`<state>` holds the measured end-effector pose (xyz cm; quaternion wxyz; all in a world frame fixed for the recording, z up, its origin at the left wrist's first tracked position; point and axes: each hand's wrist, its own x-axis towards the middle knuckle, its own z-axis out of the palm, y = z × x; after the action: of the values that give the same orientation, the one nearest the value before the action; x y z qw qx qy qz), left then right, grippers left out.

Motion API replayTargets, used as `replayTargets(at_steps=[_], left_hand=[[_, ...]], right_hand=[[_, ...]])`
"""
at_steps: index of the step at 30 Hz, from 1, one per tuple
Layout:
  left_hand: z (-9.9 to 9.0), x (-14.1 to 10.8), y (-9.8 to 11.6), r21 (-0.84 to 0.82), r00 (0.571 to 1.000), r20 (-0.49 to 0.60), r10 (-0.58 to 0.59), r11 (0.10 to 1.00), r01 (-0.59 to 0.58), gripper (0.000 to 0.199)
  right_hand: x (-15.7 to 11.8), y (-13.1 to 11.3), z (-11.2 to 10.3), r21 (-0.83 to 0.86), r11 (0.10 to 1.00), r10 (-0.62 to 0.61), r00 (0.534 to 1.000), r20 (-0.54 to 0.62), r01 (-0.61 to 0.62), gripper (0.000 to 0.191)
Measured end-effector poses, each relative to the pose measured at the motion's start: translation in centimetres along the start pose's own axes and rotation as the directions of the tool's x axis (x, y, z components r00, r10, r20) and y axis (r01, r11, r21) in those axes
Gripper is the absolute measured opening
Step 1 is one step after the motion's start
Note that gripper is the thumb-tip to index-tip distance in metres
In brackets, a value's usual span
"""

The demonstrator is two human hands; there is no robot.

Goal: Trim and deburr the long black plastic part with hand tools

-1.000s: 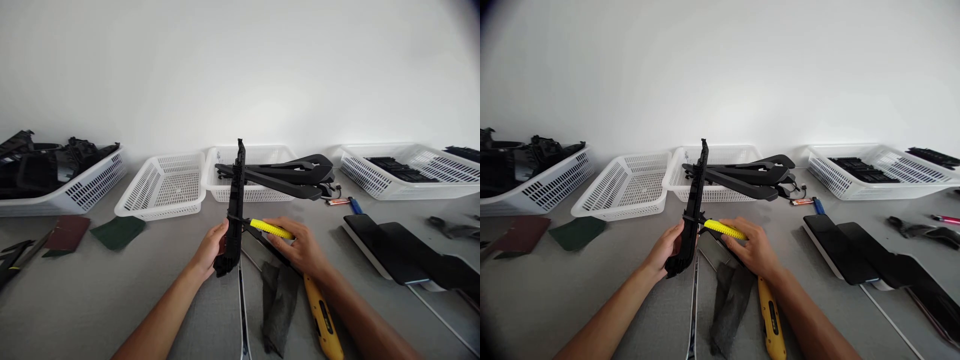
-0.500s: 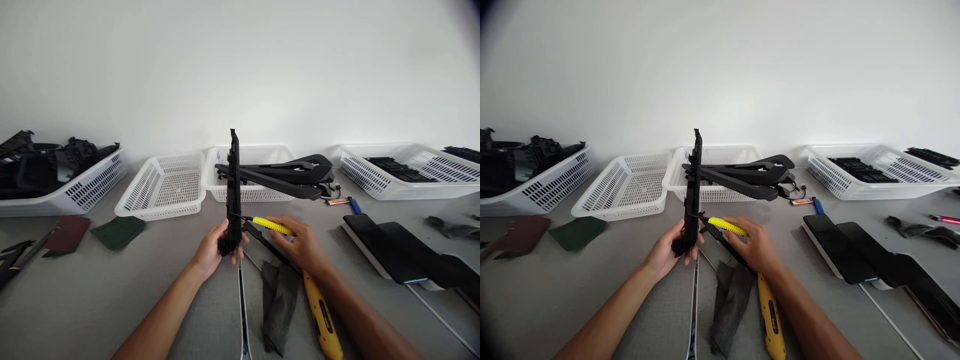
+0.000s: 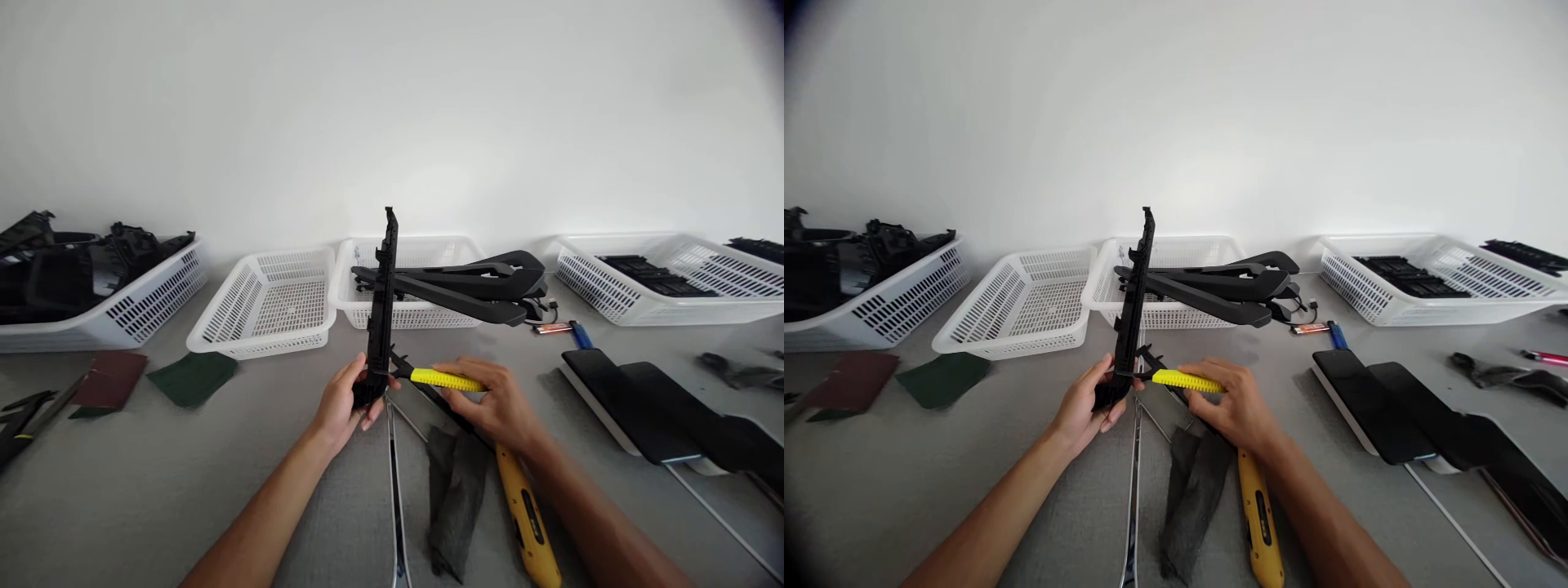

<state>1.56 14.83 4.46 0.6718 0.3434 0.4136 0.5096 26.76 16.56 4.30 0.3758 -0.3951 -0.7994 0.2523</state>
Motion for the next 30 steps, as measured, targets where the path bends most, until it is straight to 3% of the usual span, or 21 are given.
replayTargets(at_steps=[8,14,19,23,30], left_hand=[[0.17,-0.08,0.3,-0.012,0.999,-0.045,0.015,1.0,-0.015,0.052],[0.31,-0.2,0.47,-0.023,0.998,-0.048,0.045,0.999,-0.046,0.055],[0.13,-0.17,0.41,-0.014,0.998,-0.046,0.043,0.999,-0.043,0.053],[0.14,-0.15,0.47,-0.012,0.997,-0.04,0.063,0.998,-0.063,0.048],[0.33,-0.32,0.68,0.005,0.995,-0.054,0.087,0.996,-0.087,0.04]], right_hand=[[-0.05,0.31,0.45,-0.056,0.998,-0.007,0.997,-0.075,0.003,0.029],[-0.14,0.15,0.5,-0.007,0.999,-0.033,0.999,-0.003,0.033,0.027],[-0.11,0.08,0.55,-0.047,0.999,-0.01,0.998,-0.066,0.007,0.029],[-0.07,-0.02,0.52,-0.016,0.999,-0.028,1.0,-0.001,0.028,0.027],[-0.16,-0.31,0.18,-0.01,0.999,-0.032,0.999,-0.013,0.032,0.027]])
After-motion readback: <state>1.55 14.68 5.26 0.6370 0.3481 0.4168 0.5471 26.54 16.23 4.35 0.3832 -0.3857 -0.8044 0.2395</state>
